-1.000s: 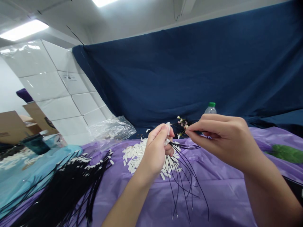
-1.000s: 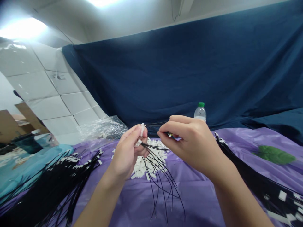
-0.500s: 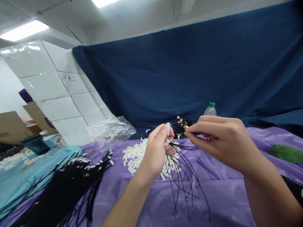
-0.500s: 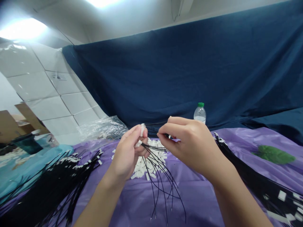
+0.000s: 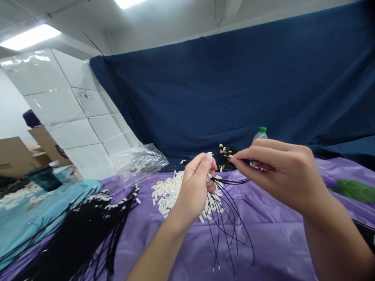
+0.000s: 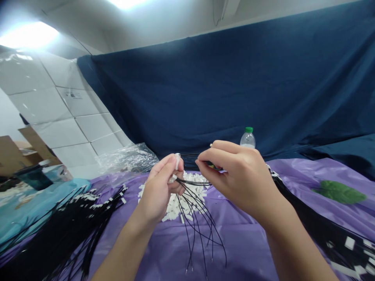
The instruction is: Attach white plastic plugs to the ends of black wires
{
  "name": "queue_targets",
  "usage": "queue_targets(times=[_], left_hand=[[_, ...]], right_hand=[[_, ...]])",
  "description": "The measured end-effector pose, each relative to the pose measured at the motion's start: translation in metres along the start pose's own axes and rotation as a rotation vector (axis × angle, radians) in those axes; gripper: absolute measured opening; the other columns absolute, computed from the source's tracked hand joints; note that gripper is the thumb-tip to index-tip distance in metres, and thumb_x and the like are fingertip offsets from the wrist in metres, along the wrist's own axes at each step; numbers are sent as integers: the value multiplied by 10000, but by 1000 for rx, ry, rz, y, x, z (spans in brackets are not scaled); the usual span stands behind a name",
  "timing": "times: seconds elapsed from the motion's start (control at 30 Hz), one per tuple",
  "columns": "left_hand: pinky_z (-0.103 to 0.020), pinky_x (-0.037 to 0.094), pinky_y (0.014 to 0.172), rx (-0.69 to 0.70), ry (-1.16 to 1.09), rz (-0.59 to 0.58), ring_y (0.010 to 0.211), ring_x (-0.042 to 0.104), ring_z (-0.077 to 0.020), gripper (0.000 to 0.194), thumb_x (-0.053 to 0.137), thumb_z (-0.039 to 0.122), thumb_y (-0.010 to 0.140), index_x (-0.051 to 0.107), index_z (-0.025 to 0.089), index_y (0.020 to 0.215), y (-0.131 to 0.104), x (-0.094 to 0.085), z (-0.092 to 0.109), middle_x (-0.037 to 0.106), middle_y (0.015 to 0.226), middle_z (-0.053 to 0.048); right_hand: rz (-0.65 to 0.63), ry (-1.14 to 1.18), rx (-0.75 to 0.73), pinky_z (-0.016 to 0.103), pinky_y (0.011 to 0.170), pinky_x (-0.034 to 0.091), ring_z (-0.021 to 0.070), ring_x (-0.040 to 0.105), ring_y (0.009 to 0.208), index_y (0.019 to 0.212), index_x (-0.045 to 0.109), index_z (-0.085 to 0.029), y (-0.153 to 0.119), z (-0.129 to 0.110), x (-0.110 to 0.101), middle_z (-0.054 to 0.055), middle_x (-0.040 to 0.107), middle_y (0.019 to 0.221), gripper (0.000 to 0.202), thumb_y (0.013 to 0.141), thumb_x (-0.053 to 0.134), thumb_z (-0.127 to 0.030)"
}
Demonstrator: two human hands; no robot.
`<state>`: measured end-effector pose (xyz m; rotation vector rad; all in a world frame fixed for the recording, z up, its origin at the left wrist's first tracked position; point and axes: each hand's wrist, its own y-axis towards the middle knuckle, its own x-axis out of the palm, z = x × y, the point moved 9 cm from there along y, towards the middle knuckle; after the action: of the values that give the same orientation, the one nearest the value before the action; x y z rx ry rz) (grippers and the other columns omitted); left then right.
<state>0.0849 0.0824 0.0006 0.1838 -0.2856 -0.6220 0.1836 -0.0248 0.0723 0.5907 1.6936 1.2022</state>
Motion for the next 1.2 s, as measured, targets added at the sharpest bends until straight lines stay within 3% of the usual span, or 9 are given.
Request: queue_targets(times=[0.3, 0.6, 1.2], left_hand=[[-170, 274, 443, -4, 18, -37, 423, 225, -9, 312, 465, 371, 938, 471, 150, 719, -2, 5, 1, 351, 621, 57], [-163, 293, 445, -14, 22, -116, 419, 236, -2, 336, 490, 414, 928, 481, 144, 728, -4, 10, 4, 356, 622, 57], [-170, 300, 437, -29, 17, -110, 410, 231, -12, 323, 482, 406, 927, 476, 156, 723, -6, 9, 5, 352, 604, 57]], right_hand=[[39, -110, -42, 214, 579, 406, 62, 468, 561, 861, 659, -195, 0, -5, 4, -30, 600, 733, 48, 843, 652, -151], [96, -75, -90, 199, 553, 411, 51, 516, 574, 849, 643, -192, -2, -11, 7, -26, 661, 796, 92, 828, 667, -105], [164, 43, -84, 204, 584, 473, 73, 554, 603, 875, 646, -180, -2, -10, 11, 16, 666, 803, 92, 855, 623, -92]])
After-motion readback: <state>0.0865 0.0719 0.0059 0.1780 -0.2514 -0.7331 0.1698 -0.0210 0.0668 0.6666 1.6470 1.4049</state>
